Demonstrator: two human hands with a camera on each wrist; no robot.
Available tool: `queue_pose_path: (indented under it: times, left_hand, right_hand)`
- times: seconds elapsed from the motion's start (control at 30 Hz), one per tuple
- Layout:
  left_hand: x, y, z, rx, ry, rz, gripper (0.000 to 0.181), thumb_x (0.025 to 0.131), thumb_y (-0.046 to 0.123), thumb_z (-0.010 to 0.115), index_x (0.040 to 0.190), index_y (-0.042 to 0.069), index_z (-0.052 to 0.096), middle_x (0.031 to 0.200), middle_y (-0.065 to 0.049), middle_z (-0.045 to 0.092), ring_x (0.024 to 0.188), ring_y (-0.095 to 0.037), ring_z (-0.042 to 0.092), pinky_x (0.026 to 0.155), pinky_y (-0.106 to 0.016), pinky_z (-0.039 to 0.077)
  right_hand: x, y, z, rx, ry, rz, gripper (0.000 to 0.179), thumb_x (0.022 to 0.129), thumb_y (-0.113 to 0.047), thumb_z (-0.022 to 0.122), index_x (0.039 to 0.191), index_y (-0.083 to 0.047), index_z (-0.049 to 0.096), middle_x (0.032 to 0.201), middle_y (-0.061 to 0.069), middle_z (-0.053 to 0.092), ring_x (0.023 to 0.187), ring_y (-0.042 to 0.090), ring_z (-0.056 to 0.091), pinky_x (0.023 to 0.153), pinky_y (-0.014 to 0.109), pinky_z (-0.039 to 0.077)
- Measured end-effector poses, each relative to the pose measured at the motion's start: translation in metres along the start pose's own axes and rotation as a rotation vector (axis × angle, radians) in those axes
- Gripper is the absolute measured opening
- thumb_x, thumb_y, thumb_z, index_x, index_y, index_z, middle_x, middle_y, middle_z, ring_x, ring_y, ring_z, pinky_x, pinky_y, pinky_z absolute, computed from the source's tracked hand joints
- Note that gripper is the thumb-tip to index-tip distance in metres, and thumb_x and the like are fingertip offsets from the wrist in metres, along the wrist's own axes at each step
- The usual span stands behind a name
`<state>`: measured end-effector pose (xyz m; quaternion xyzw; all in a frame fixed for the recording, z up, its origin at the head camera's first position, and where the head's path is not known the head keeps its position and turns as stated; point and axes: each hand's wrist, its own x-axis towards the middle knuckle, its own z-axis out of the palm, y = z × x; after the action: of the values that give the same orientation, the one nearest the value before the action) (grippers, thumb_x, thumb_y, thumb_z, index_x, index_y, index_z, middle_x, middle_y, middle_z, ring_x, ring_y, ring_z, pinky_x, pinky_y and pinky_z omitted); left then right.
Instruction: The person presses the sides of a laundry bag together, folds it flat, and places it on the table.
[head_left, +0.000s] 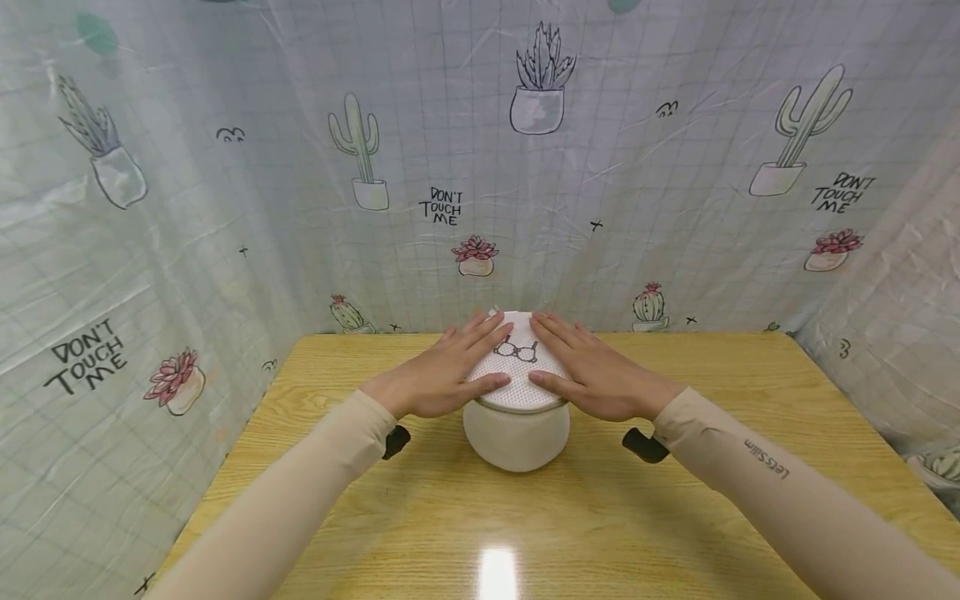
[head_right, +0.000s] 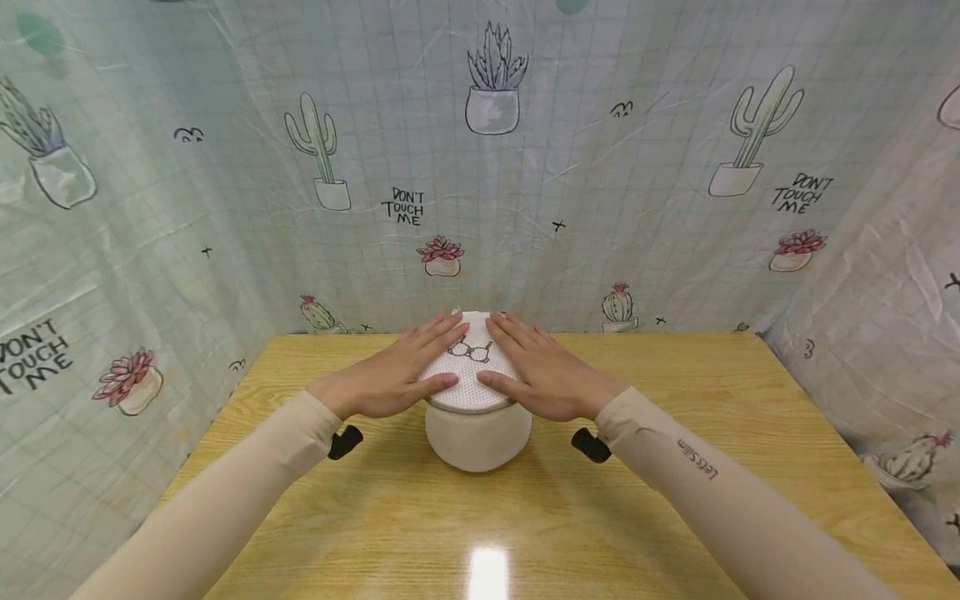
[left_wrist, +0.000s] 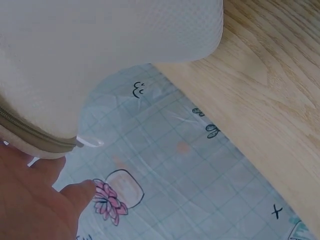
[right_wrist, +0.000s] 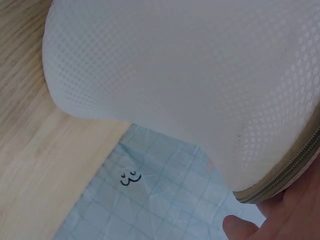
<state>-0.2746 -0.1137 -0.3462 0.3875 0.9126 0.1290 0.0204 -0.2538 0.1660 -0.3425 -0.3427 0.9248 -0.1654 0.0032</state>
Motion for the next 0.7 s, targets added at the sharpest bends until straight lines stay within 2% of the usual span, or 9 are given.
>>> queue_pose_path:
  times: [0.3,0.7]
  left_hand:
    - [0.003,0.0,0.005,0.015,-0.009,0.002,0.078,0.107,0.063,0.036,0.169,0.027,0.004,0.177,0.001,0.0,0.163,-0.022,-0.006,0.131,-0.055,0.005]
    - [0.005,-0.001,0.012,0.013,-0.021,0.002,0.078,0.107,0.063,0.036,0.169,0.026,0.005,0.177,0.0,0.001,0.163,-0.023,-0.005,0.131,-0.055,0.005]
  right_hand:
    - [-0.001,0.007,0.008,0.009,0.006,0.0,0.081,0.109,-0.055,0.04,0.168,-0.01,0.007,0.177,0.005,0.003,0.163,0.03,0.006,0.13,0.06,0.01]
    - [-0.001,0.012,0.017,0.016,0.012,0.002,0.082,0.109,-0.054,0.042,0.168,-0.009,0.008,0.177,0.007,0.005,0.163,0.032,0.007,0.131,0.058,0.009]
